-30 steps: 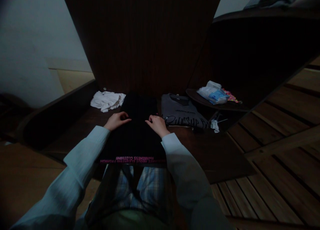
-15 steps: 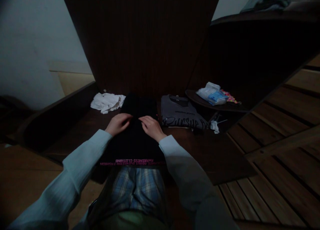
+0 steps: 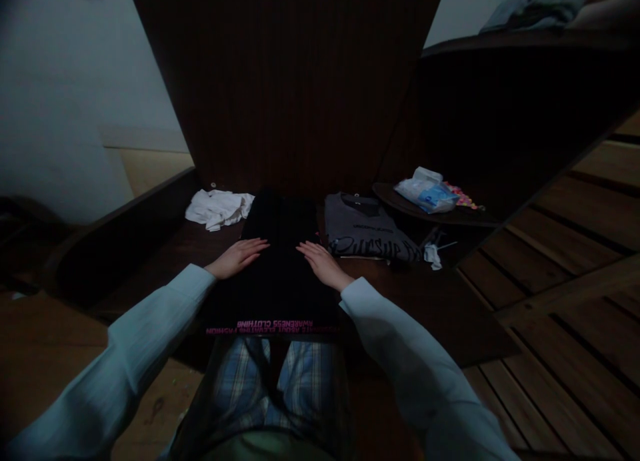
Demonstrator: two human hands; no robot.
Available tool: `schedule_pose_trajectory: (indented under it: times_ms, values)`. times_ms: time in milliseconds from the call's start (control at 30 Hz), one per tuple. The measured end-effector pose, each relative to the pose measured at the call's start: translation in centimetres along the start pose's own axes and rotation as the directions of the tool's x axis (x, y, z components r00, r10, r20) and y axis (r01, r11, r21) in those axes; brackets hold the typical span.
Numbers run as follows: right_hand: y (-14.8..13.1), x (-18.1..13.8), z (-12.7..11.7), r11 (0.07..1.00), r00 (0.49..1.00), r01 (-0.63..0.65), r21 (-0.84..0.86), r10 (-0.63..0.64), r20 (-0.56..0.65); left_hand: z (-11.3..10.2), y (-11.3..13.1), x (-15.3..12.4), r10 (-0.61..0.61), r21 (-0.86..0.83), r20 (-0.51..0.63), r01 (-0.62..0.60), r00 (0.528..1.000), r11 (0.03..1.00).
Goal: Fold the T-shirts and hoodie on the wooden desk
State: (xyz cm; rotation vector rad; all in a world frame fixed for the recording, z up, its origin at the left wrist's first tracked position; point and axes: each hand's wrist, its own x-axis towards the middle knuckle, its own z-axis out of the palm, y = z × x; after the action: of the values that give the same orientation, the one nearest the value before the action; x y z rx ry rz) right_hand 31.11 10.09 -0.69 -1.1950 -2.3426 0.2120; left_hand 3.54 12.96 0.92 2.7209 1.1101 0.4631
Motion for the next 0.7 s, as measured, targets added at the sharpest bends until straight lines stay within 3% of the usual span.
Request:
schedule_pose_trajectory:
  times_ms: [200,467,600,700]
  values:
    - [0.6,-5.2,-1.9,0.999,0.999,0.037,0.008,-0.037,-0.030,-0.9,1.3,-4.0,-0.113,0.090,-0.011,0.114,0.994,0.989]
    - [-2.2,-11.8,-5.3,0.997,0.995,0.026,-0.077,-0.018,0.100,-2.3,5.2,-12.6,0.004,-0.065,0.115,0.003,0.993,0.998]
    - [-4.1,-13.2,-5.7,0.993,0.973,0.076,-0.092,-0.054,0.223,-1.6,6.5,-14.2,-0.009,-0.032,0.108,0.013,0.994,0.999]
    - [-4.6,-13.7,-4.8,0.983,0.979,0.051,-0.175,-0.015,0.203,-0.9,6.6,-14.0,-0.045,0.002,0.076,0.045,0.996,0.999]
